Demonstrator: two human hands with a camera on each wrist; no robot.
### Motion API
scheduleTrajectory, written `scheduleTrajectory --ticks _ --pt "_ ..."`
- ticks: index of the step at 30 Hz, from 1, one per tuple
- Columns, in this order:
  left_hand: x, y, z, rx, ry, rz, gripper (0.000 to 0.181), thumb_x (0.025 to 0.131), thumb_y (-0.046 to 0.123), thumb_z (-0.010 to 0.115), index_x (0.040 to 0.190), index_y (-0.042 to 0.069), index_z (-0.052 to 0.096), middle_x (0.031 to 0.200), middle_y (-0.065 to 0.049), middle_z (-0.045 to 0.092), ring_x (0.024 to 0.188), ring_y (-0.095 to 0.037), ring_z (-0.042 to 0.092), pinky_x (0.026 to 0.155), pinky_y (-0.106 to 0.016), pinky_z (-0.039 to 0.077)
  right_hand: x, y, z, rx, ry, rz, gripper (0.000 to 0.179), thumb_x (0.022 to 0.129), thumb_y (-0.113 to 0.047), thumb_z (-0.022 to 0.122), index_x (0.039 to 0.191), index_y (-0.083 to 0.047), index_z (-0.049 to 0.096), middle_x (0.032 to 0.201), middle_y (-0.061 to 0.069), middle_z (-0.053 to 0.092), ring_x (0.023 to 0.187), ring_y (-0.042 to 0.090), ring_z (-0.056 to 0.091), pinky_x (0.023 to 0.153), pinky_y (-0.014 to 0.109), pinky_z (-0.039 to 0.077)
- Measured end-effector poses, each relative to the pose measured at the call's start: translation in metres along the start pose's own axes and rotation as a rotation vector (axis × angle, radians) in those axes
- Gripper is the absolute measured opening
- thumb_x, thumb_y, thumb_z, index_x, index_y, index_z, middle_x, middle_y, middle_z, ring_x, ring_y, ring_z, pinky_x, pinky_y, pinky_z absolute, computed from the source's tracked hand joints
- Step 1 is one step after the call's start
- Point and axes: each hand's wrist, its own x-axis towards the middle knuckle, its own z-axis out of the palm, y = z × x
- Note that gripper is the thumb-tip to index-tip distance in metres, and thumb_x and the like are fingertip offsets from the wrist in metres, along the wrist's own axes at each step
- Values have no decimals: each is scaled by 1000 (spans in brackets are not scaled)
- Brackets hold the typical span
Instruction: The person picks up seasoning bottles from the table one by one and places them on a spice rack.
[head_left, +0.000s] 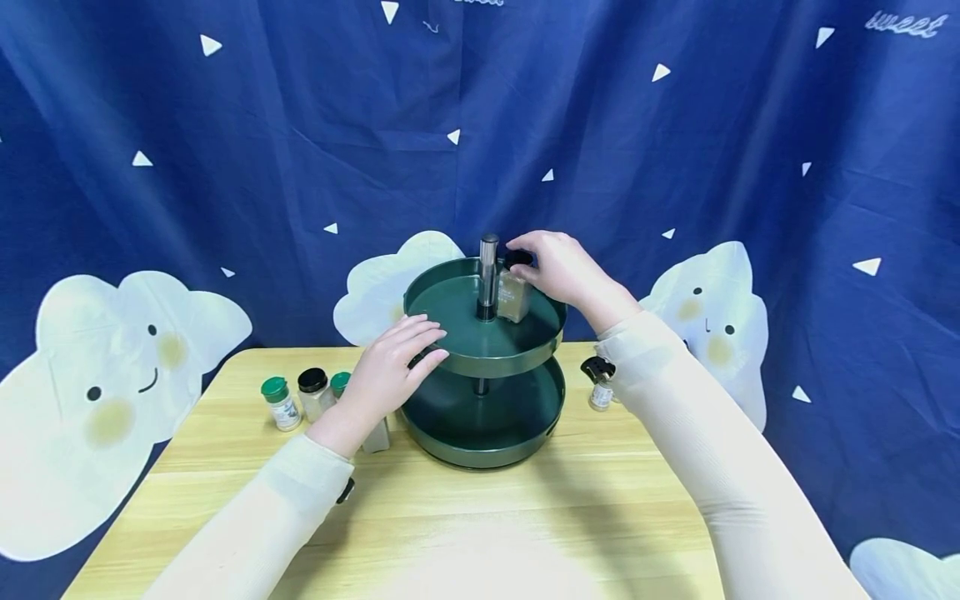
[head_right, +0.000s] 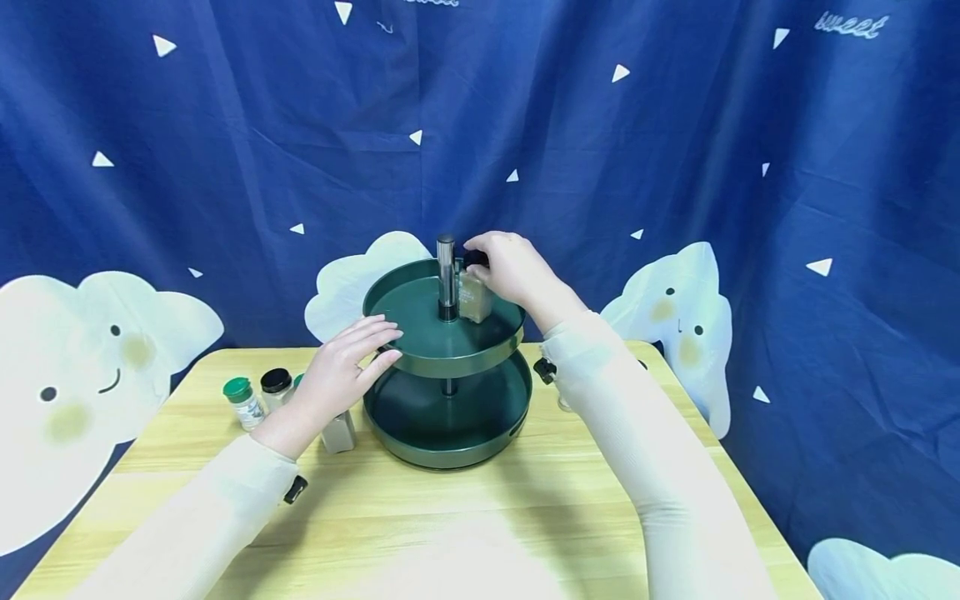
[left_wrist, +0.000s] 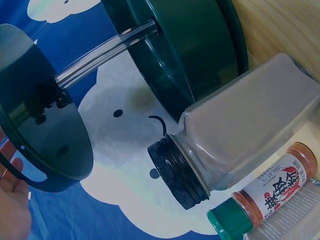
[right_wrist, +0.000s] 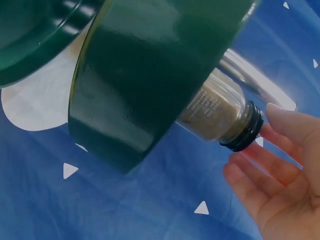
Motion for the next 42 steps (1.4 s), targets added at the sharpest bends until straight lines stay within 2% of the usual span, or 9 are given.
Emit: scheduleTrajectory --ticks 6,13,22,42 --pt "-1 -1 0 5 4 1 40 98 36 64 129 11 68 135 -6 64 136 -27 49 117 -44 35 -5 -2 -4 9 -13 3 38 98 -17 67 133 -4 63 134 14 62 125 30 58 108 46 45" --pt "-2 -2 2 4 24 21 39 98 35 65 128 11 69 133 -7 64 135 -27 50 116 -44 37 -14 -1 -10 13 23 -16 35 97 -17 68 129 -4 66 131 13 64 123 29 59 106 45 47" --pt "-2 -5 3 -1 33 17 38 97 35 66 128 11 69 134 -7 64 135 -29 50 115 -45 37 -22 -6 -17 2 37 -19 32 96 -16 69 126 -4 69 126 13 67 118 30 62 103 45 49" --pt "-1 -3 4 -15 49 27 39 96 35 68 127 11 70 133 -6 65 135 -28 51 115 -45 38 -48 2 -28 -13 30 -7 26 96 -14 69 119 -3 72 119 14 70 112 30 65 98 47 52"
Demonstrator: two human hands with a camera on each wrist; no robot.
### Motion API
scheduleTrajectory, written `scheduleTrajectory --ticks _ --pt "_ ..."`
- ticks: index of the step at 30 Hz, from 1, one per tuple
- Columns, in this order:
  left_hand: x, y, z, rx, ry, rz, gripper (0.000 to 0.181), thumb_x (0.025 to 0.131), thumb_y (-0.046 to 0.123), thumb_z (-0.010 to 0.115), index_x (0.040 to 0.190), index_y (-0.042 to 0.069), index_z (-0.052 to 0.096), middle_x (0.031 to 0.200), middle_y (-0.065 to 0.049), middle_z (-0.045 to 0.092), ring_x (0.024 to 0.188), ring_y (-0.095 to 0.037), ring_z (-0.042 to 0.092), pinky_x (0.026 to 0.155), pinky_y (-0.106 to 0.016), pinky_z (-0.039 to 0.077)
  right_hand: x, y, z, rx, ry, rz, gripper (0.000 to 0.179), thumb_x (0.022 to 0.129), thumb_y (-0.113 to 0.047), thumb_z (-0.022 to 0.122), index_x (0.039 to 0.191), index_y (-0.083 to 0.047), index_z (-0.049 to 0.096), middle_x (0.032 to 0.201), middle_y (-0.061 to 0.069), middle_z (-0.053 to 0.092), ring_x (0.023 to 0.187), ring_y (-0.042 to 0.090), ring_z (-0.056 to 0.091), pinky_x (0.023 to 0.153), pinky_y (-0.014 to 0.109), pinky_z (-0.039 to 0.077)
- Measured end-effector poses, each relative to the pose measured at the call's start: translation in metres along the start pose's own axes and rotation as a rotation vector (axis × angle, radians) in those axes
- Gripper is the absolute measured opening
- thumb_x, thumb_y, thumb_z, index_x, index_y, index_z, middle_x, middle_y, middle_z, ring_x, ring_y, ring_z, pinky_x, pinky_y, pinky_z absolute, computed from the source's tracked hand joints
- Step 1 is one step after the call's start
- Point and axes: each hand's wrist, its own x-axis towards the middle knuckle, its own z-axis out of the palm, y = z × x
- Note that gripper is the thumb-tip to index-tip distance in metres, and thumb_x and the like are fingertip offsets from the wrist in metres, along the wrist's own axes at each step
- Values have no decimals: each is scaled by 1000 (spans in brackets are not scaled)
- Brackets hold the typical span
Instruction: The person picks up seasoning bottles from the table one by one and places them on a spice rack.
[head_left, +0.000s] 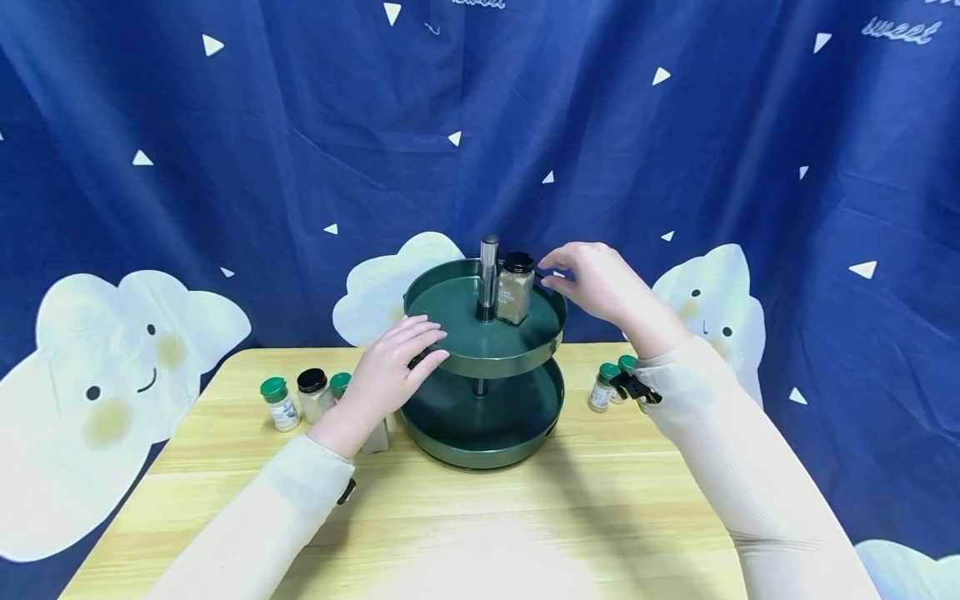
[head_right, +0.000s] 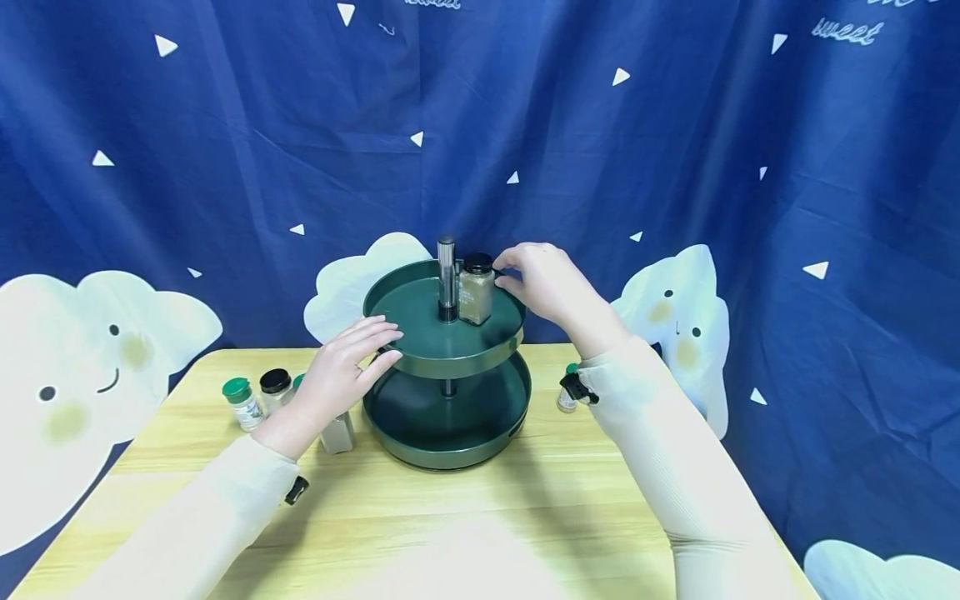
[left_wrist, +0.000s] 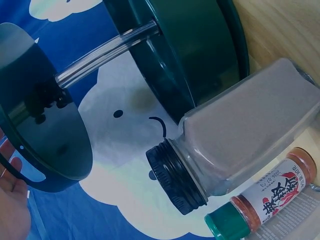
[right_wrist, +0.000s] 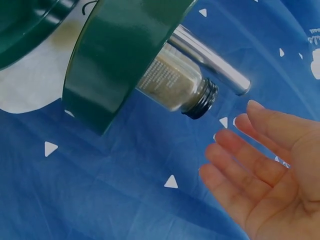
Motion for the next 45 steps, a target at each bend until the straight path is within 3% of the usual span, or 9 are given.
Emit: scheduleTrajectory --ticks 29,45 --pt "0 1 0 -21 10 -2 37 96 33 68 125 11 71 131 -8 66 134 -26 51 116 -44 37 -38 23 3 16 -17 28 24 95 -9 69 116 0 72 115 18 71 109 35 66 95 51 53" --pt "0 1 1 -13 6 -11 37 96 33 68 125 11 70 132 -6 65 135 -26 50 116 -44 36 -61 45 5 72 -43 134 26 97 -13 67 118 1 71 120 21 69 110 38 65 95 55 51"
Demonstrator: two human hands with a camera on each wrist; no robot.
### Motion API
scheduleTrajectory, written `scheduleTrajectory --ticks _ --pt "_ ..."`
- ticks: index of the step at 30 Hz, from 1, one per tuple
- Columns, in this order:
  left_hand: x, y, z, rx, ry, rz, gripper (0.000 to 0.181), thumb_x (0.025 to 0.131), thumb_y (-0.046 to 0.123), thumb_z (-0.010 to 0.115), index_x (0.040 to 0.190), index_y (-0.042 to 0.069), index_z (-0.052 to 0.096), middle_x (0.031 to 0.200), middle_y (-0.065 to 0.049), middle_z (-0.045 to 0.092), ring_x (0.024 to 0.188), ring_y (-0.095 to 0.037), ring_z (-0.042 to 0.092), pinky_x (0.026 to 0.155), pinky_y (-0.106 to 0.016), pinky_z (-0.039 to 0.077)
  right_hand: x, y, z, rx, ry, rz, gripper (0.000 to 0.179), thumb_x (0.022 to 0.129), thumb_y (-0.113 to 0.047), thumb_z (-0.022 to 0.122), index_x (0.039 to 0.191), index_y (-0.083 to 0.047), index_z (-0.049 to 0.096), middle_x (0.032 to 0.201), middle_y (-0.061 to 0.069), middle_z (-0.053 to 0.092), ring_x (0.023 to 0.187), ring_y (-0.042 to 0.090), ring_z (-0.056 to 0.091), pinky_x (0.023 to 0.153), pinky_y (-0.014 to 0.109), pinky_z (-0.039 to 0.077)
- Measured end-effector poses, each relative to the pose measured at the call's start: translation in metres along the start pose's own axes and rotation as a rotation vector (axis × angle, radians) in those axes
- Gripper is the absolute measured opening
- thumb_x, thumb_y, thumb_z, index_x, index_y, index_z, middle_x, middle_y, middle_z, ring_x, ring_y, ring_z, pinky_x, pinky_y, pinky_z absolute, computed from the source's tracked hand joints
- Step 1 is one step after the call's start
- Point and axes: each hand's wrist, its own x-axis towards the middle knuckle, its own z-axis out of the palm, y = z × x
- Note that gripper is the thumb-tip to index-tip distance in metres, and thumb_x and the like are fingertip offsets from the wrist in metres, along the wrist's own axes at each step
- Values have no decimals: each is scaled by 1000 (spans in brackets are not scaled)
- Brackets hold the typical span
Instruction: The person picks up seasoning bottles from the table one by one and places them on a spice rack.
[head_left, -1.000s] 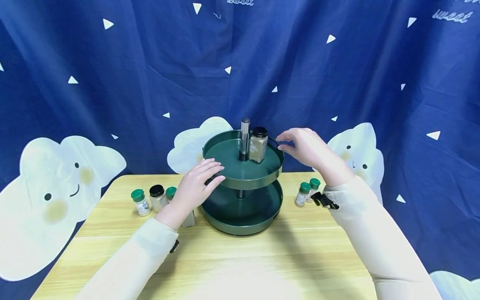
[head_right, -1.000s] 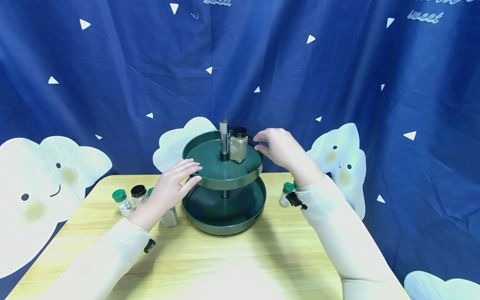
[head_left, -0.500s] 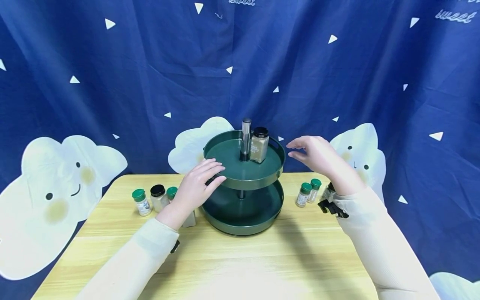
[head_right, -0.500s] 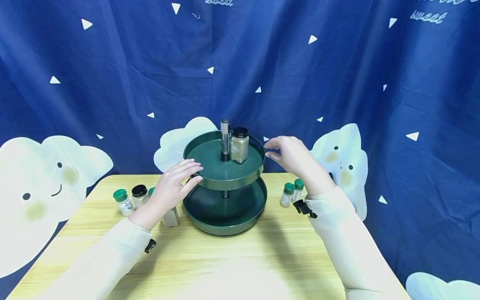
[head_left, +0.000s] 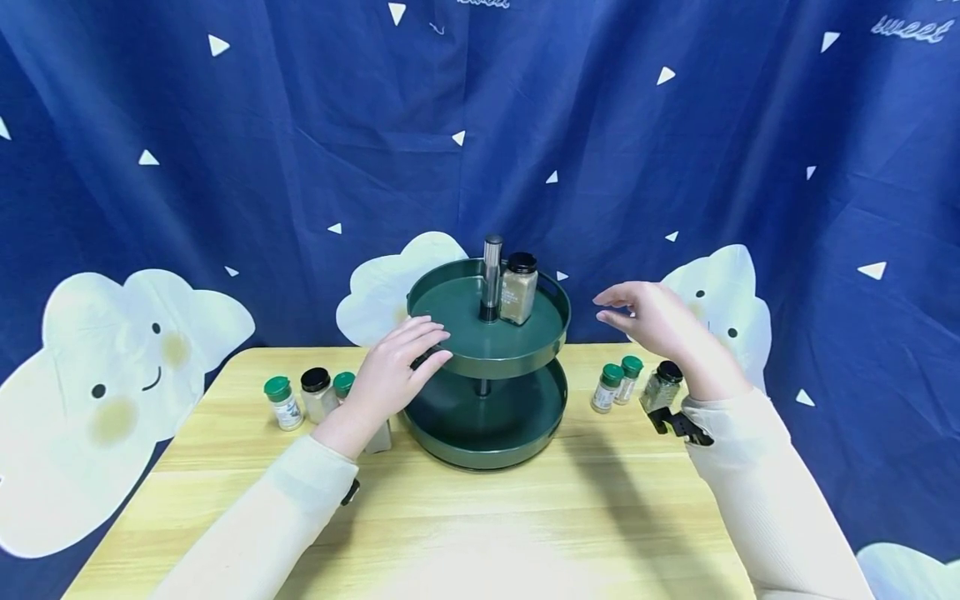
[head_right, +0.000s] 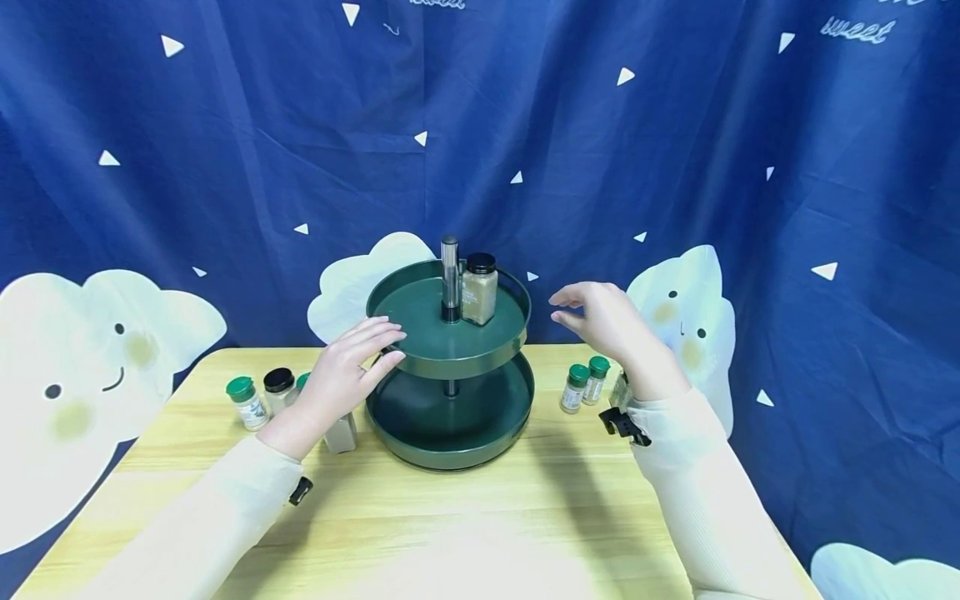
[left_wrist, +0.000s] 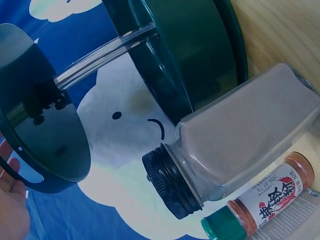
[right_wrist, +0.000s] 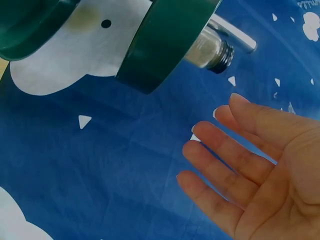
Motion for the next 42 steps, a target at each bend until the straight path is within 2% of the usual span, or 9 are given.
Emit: scheduleTrajectory --ticks 11,16,25,34,42 --pt "1 0 0 3 7 7 36 96 33 68 125 11 70 132 -6 66 135 -27 50 116 -44 36 -12 15 -2 5 -3 55 27 99 -17 65 120 0 70 118 22 69 108 42 64 95 58 50" --pt "1 0 1 5 -2 0 37 97 34 67 126 12 70 132 -6 65 135 -26 50 117 -43 35 -19 28 0 48 3 84 29 100 -19 63 120 1 69 118 24 69 105 45 66 93 58 52" --pt "2 -1 0 -5 2 3 37 96 33 68 126 11 70 132 -6 65 135 -26 50 117 -43 35 -31 51 8 114 33 64 28 100 -15 63 118 6 69 115 26 69 104 46 66 91 60 52" --pt "3 0 0 6 -13 -5 37 97 35 67 126 12 70 133 -5 65 136 -25 49 117 -43 35 -40 68 20 102 34 138 30 101 -19 61 117 5 69 119 27 67 107 48 64 92 60 51" --pt "1 1 0 14 -26 -28 38 97 36 67 127 14 70 134 -4 64 137 -24 48 116 -43 35 -46 82 29 79 49 149 32 100 -20 63 116 6 69 117 27 68 107 50 63 91 62 50"
